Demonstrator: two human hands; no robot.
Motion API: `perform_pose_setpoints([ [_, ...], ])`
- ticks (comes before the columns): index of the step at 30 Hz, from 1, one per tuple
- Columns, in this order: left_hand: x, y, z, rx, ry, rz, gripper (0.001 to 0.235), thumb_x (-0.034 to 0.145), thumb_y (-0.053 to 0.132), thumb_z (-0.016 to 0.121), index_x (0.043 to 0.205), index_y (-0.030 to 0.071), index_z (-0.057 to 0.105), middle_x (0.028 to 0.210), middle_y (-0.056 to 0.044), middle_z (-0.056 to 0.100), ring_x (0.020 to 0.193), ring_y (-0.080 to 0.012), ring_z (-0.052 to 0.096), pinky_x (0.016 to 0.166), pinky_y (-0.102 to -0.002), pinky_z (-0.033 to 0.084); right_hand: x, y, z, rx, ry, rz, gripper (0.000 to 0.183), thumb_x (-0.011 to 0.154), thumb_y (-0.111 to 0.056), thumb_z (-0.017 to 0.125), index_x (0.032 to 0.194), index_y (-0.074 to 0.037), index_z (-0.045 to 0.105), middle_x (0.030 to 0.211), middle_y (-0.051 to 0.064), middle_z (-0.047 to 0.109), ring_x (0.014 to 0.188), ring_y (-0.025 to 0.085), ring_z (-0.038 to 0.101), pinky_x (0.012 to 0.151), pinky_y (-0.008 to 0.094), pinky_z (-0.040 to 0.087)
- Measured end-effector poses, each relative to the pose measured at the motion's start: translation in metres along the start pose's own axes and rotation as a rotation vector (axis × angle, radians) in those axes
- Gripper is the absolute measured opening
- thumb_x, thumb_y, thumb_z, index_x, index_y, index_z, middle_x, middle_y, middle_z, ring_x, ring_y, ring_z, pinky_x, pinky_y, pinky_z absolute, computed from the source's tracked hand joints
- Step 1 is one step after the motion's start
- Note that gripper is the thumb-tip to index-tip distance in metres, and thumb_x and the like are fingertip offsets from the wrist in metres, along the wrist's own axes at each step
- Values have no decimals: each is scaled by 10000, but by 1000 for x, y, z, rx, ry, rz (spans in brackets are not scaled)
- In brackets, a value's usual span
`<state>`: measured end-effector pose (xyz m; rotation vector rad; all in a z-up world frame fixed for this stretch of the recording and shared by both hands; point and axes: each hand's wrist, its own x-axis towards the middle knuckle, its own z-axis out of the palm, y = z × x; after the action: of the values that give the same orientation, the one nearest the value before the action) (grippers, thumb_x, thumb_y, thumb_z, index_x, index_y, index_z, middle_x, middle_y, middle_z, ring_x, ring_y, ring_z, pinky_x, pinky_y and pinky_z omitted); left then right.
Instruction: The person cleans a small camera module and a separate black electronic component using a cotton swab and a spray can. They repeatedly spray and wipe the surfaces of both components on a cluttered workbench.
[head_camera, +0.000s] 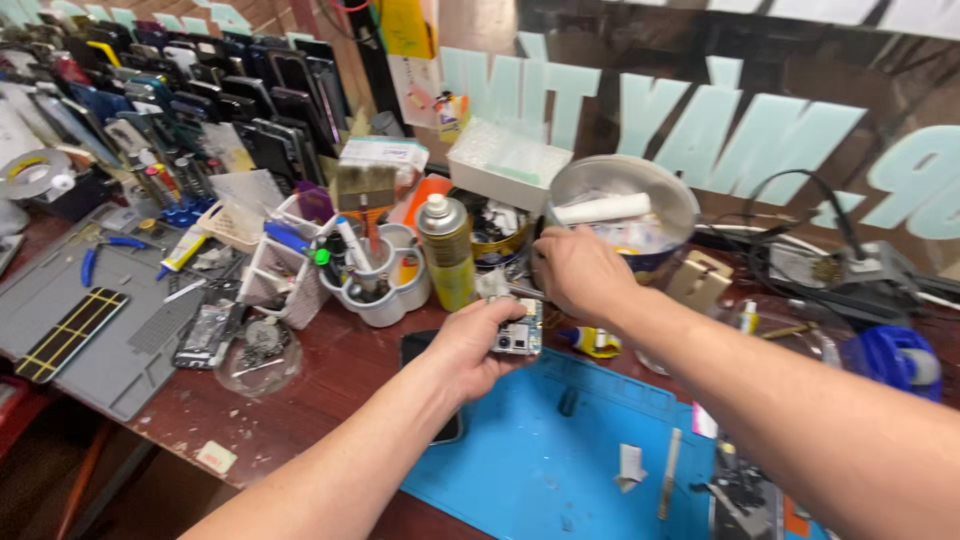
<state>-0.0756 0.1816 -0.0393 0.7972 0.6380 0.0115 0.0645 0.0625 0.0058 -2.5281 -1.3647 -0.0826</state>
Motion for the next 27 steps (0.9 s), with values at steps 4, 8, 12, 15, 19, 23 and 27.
perform_pose_setpoints([
  [4, 3, 25, -35, 79, -54, -38, 185, 893, 137, 692, 1061, 74, 646, 899, -79, 692, 764, -225, 691, 659, -447, 606, 94, -15, 50, -183, -179, 66, 218, 894, -104, 617, 1039, -47, 771, 1194, 196, 700, 1115, 361, 693, 936, 465, 561],
  [8, 6, 42, -58, 94, -155, -91, 177, 895, 134, 695, 1058, 81, 650, 912, -60, 703, 773, -199, 699, 693, -444, 618, 143, -11, 88, -190, -341, 249, 277, 876, -120, 662, 1125, -51, 762, 1261, 193, 686, 1161, 359, 681, 926, 470, 574],
  [12, 7, 48, -69, 90, -237, -162, 174, 902, 134, 693, 1064, 96, 642, 918, -40, 710, 781, -158, 698, 712, -425, 626, 166, -12, 93, -264, -506, 371, 314, 922, -177, 650, 1204, -99, 762, 1305, 149, 708, 1200, 328, 685, 956, 470, 576],
  [15, 13, 49, -71, 98, -290, -192, 176, 909, 138, 692, 1069, 94, 634, 918, -38, 714, 785, -151, 700, 719, -413, 626, 173, -15, 89, -280, -508, 367, 361, 929, -288, 665, 1228, -103, 751, 1306, 150, 700, 1198, 330, 678, 965, 459, 565],
  [19, 16, 49, -75, 81, -331, -191, 186, 919, 138, 703, 1085, 87, 636, 921, -37, 709, 783, -146, 695, 711, -402, 623, 174, -20, 87, -213, -460, 467, 398, 904, -368, 703, 1206, -113, 744, 1269, 151, 703, 1178, 328, 680, 956, 462, 561],
  [23, 16, 50, -74, 90, -312, -214, 182, 916, 137, 701, 1074, 76, 635, 933, -48, 718, 789, -152, 704, 706, -407, 631, 160, -17, 85, -209, -169, 405, 248, 891, -234, 702, 1060, -88, 809, 1092, 199, 755, 1047, 367, 725, 874, 476, 585],
  [27, 13, 49, -67, 98, -307, -233, 180, 910, 132, 694, 1071, 70, 647, 941, -62, 726, 794, -162, 715, 710, -411, 637, 148, -18, 67, 21, 175, 313, 250, 840, -276, 798, 985, -73, 810, 905, 219, 744, 856, 405, 717, 802, 493, 568],
])
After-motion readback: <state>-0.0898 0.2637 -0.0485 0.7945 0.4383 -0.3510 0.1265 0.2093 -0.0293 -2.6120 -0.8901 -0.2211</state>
